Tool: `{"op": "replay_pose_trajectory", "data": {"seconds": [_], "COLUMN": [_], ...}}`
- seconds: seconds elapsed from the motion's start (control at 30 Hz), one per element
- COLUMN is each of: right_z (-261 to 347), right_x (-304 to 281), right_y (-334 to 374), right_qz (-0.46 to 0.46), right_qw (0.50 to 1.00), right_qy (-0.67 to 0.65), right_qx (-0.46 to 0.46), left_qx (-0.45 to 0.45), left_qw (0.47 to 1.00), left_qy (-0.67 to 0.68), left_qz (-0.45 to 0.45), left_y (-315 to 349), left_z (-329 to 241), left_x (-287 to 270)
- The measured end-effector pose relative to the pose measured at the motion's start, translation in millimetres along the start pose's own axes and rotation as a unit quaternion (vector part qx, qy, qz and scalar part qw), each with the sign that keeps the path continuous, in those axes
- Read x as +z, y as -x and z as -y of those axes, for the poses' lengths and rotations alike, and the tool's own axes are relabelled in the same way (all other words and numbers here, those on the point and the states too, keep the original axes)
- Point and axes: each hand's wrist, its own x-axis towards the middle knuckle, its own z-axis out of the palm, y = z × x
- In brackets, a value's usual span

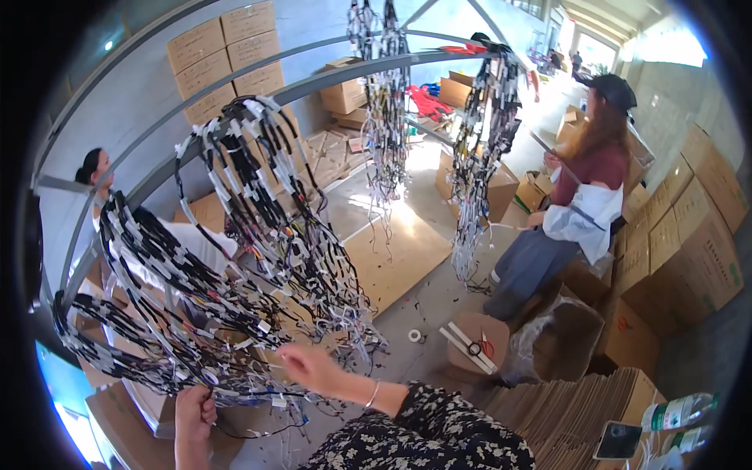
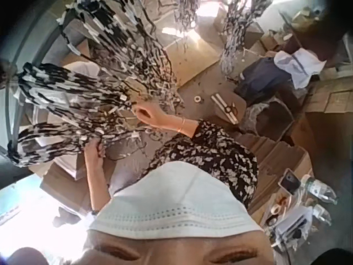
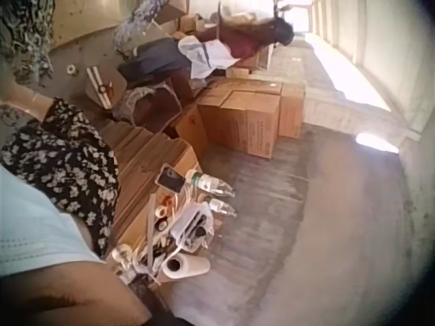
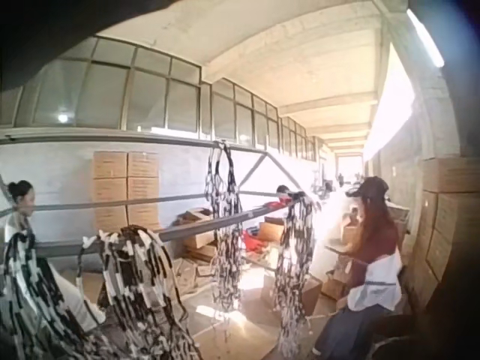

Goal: The person wraps electrical tape around wire harnesses hanging from a rack, measures a section of the wires using a metal ruler, and wraps more electrical tape around the wires.

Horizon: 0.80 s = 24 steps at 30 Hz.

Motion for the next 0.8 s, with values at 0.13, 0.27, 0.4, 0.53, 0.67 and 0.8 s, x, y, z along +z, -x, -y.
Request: {"op": "replay_pose_trajectory", "data": {"seconds": [0.13,0.27,0.4,0.53,0.67,0.8], "right_z": [43.2,58.1,67.9,69.1,53.6,55.3], "right_x": [59.6,95.6,100.5,101.3,109.5,100.2], "right_y": [-21.4,-36.0,-43.2,-46.5,-48.0,-46.2], "right_qz": [0.019,0.131,0.184,0.118,0.069,0.145], "right_qw": [0.986,0.976,0.967,0.985,0.983,0.982], "right_qy": [-0.031,-0.086,-0.173,-0.107,-0.061,-0.089], "right_qx": [-0.160,-0.151,-0.012,-0.060,-0.160,-0.081], "left_qx": [-0.014,-0.040,-0.042,-0.051,-0.061,-0.050], "left_qw": [0.999,0.998,0.998,0.997,0.995,0.993], "left_qy": [-0.013,-0.016,-0.005,-0.021,-0.066,-0.093], "left_qz": [0.029,0.037,0.038,0.049,0.051,0.047], "left_y": [7.2,10.3,6.2,5.9,3.1,5.6], "left_z": [-12.4,-16.8,-11.5,-14.8,-19.9,-17.4], "left_x": [13.7,8.9,-2.4,-0.2,1.9,8.7]}}
